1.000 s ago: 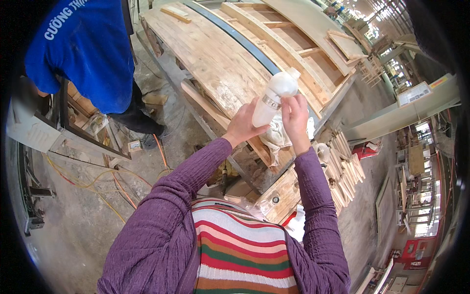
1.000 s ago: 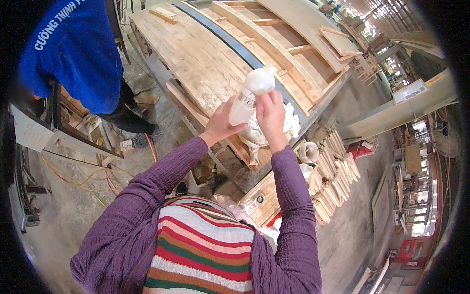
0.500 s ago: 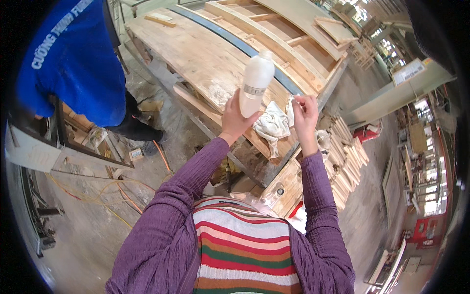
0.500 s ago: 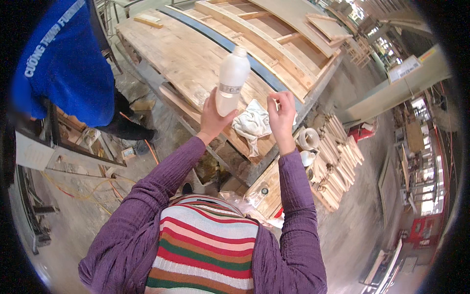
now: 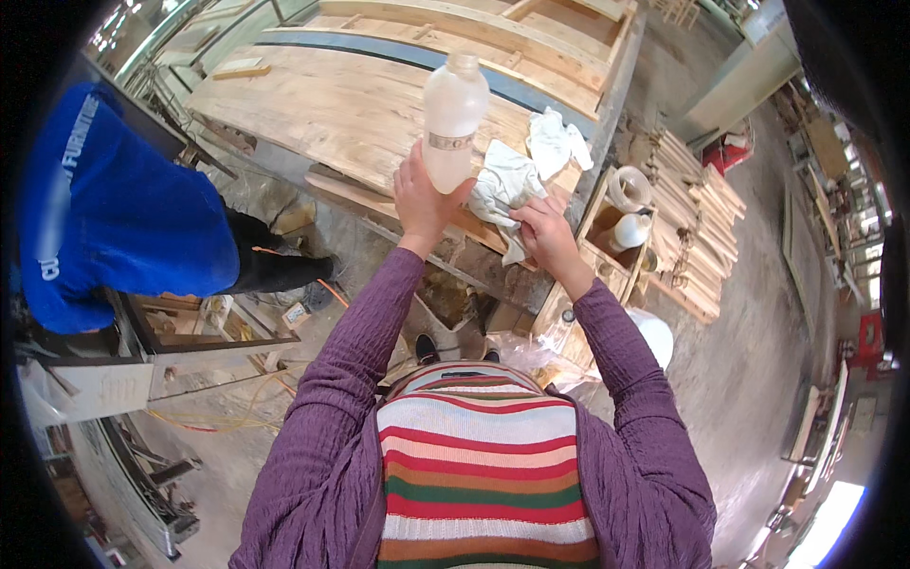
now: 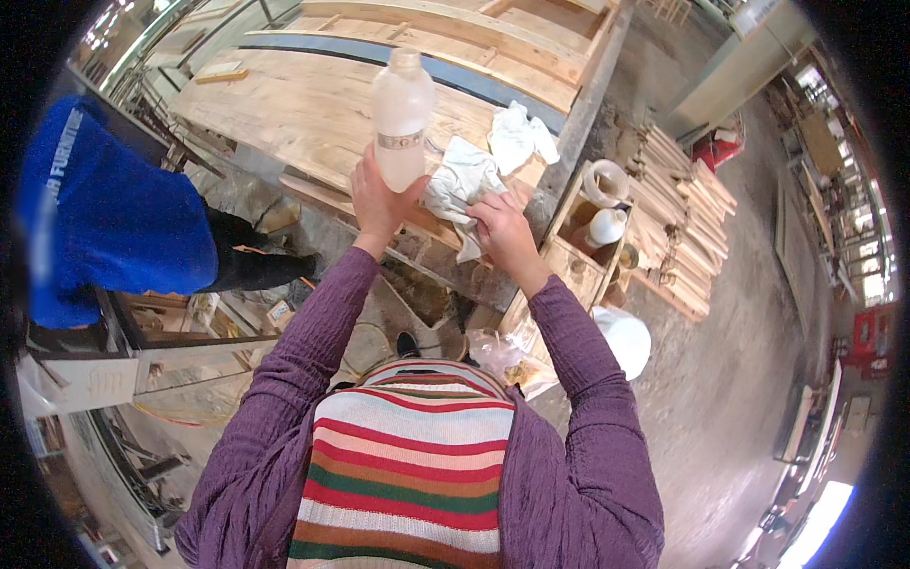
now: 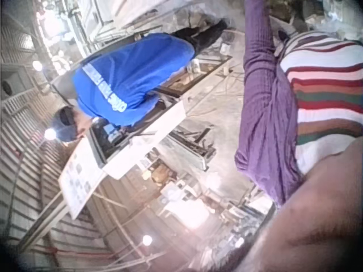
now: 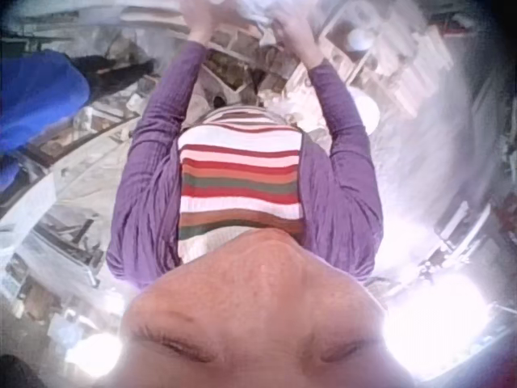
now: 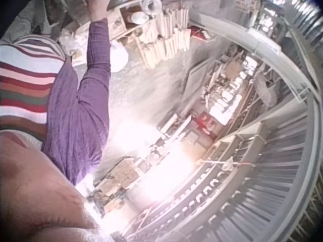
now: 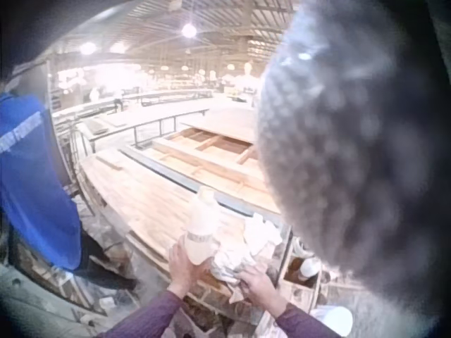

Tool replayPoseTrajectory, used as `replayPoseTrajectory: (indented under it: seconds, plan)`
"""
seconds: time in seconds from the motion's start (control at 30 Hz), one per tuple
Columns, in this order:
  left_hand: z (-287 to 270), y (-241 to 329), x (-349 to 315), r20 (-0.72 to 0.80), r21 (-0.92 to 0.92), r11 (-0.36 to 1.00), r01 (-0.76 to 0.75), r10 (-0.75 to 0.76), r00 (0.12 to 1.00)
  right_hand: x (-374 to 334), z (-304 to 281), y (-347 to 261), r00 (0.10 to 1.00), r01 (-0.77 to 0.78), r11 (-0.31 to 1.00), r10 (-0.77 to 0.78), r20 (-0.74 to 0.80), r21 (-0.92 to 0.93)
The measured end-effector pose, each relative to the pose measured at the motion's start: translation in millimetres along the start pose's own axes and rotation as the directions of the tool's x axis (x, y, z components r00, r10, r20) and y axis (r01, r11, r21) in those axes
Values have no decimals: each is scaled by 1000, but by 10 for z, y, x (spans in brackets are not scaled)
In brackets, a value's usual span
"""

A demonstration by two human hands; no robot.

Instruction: The person cleans a white plastic bottle with a cloth, repeatedly wiping its surface. Then the person walks to a large dark panel and, with others, helps lift and reposition it on the floor.

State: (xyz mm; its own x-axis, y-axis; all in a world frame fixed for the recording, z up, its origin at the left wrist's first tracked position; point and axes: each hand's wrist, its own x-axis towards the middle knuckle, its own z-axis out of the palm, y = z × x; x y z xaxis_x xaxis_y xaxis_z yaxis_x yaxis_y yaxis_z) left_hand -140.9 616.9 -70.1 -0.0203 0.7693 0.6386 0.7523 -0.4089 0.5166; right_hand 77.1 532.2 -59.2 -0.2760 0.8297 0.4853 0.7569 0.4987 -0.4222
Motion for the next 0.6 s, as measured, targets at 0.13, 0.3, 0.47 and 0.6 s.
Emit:
replayPoseTrajectory:
  seconds: [0.13, 0.3, 0.47, 0.6]
  plan:
    - [-31, 80, -4, 35, 32, 999, 37, -39, 999, -48, -27, 13, 1000, 13, 999, -12, -18, 35]
    - [-54, 192, -46, 82, 110, 992, 56, -65, 994, -75, -86, 22, 999, -21, 999, 20, 46, 28]
    - [-46, 219, -98, 40, 158, 986, 46, -53, 998, -139, -204, 1, 992, -15, 997, 5, 127, 80]
    - [-46, 249, -134, 25, 158, 986, 54, -58, 998, -219, -304, 0, 977, -35, 994, 11, 214, 106]
